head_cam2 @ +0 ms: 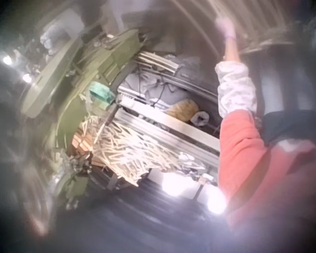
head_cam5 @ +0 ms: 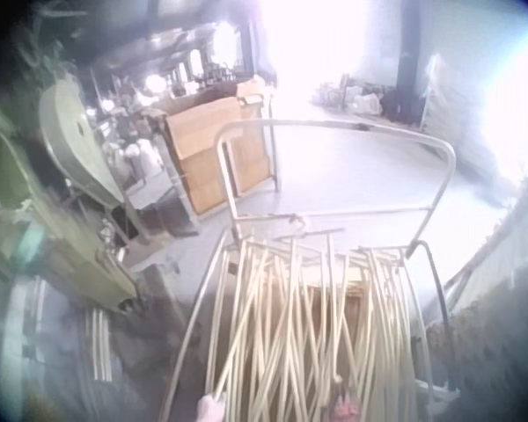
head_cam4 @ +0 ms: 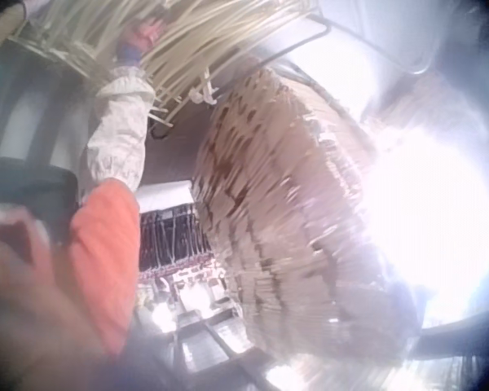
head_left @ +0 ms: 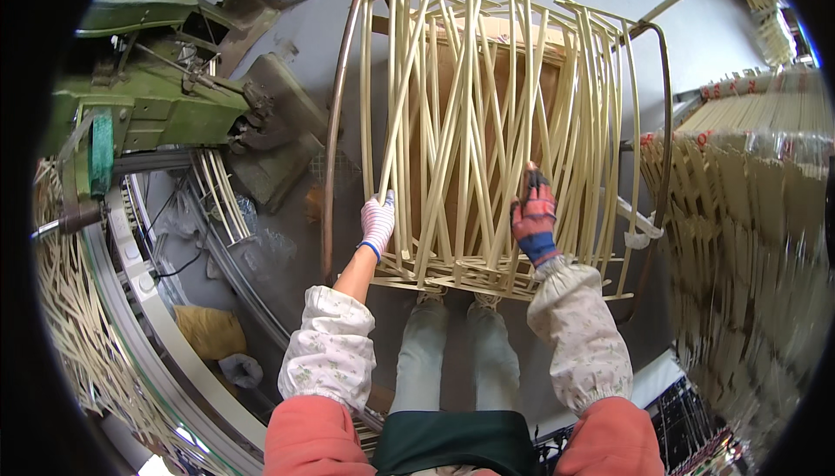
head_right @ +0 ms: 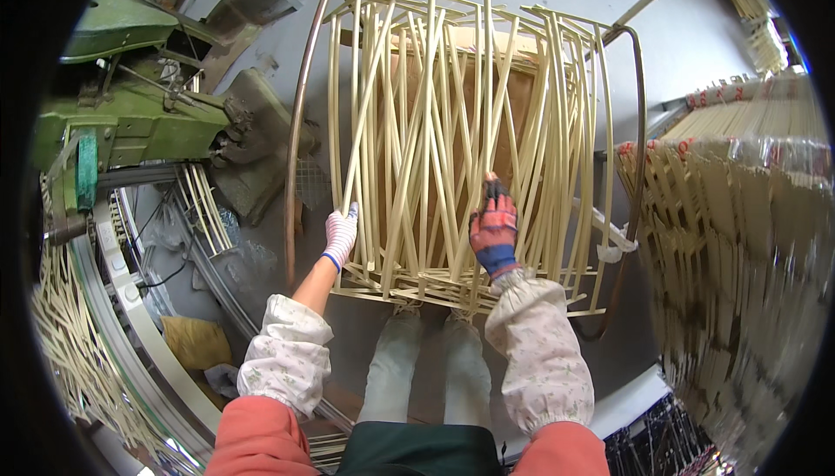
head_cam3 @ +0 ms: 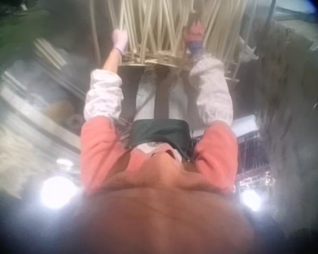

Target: The person repeatedly picks up small wooden chair frames from a green conveyor belt and places them into a metal cart. The person handles the frames by hand, moving them from the belt to the cart in a repetitive cycle throughout the clip.

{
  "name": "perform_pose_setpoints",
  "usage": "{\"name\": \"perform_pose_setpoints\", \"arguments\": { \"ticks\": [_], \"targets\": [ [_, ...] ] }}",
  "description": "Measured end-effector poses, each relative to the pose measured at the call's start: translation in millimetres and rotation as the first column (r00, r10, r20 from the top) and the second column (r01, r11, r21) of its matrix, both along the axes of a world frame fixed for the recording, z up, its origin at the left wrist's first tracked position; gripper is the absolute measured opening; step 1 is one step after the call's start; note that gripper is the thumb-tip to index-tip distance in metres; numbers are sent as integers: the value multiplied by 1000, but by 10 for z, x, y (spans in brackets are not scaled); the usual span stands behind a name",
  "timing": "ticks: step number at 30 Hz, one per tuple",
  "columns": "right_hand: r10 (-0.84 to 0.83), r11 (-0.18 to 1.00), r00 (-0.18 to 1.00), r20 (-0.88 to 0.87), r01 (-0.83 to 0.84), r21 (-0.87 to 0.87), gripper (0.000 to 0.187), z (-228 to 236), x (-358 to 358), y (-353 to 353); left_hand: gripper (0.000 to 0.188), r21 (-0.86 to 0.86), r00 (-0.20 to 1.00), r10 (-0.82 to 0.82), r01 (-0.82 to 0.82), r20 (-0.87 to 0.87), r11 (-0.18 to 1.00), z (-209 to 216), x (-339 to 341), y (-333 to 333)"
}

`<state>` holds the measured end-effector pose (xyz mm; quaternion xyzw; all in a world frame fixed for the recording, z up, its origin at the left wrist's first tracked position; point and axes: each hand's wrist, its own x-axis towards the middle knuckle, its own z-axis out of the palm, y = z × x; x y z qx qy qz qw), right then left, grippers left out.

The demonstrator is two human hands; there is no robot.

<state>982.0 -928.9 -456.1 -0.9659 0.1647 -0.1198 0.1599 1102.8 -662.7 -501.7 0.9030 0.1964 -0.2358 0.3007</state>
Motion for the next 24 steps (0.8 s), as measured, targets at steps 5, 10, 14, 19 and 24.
{"name": "perform_pose_setpoints", "arguments": {
  "ticks": [5,10,14,19,24],
  "targets": [
    [-228,882,959,169,130,454,41,586,-1190,653,56,-35,948,-112,128,298,991,446,-55,57],
    [-32,962,976,-216,89,257,41,24,-1343,286,30,12,419,-761,873,496,488,884,-514,-79],
    [211,968,809,-549,-94,233,23,-344,-937,7,34,-200,519,-795,855,313,479,601,-798,-540],
    [308,943,629,-714,-100,318,39,-361,-911,119,45,-288,763,-642,632,70,720,459,-1014,-480],
    [244,964,673,-699,-90,250,39,-394,-1096,521,54,-151,506,-862,855,40,495,592,-1113,-148]
  ]
}}
